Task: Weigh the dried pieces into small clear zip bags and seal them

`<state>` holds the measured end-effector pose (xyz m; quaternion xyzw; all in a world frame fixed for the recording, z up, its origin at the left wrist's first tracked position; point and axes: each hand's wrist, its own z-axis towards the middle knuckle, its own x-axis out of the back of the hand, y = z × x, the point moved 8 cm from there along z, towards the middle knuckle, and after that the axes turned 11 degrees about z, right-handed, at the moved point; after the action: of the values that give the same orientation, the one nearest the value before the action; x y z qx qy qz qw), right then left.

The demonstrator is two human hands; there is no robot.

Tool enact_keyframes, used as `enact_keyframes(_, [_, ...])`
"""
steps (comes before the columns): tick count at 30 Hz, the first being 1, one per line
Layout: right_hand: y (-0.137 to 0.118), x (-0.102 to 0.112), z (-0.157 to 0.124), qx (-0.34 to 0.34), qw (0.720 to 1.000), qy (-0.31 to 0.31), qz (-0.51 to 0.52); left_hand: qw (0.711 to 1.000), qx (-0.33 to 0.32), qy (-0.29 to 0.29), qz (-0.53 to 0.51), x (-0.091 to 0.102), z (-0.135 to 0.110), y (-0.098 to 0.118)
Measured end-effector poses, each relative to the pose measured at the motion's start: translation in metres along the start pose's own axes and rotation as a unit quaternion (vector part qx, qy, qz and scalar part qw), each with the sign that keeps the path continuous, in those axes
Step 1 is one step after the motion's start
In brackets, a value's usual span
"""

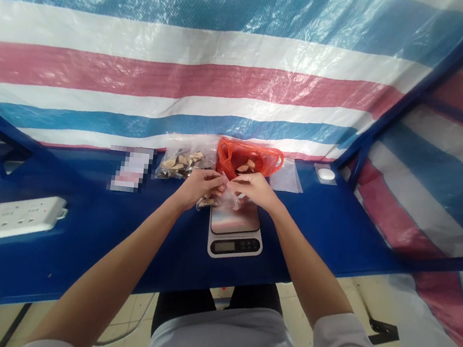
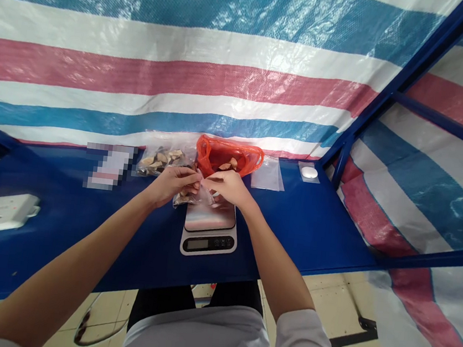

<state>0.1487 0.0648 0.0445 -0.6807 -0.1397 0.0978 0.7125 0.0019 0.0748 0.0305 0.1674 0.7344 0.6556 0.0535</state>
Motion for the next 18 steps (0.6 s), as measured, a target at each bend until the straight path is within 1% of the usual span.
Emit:
enact_keyframes(3, [-0.005,-0.003,0.000,0.040,0.998,-0.020,-0.052,1.000,0.010,0.004,0.003,-0.003,0.000,0.002])
enact_keyframes(6, [-0.006,-0.004,0.000,0.044,0.997,-0.026,-0.057,1.000,0.021,0.014,0.011,-0.003,0.002,0.002])
enact_keyframes(8, [-0.003,-0.005,0.000,0.021,0.999,-0.032,-0.029,1.000,0.021,0.015,0.016,-0.002,0.004,0.001])
enact_keyframes(12, [0.007,-0.004,0.000,-0.051,0.997,-0.027,0.050,1.000,0.015,0.003,0.024,-0.002,0.005,0.003])
enact_keyframes(14, [0.010,-0.003,0.001,-0.065,0.995,-0.021,0.072,1.000,0.011,-0.008,0.023,-0.003,0.005,0.005])
enact_keyframes(18, [0.014,-0.002,0.005,-0.070,0.993,-0.020,0.096,0.999,-0.002,-0.028,0.026,-0.003,0.005,0.006])
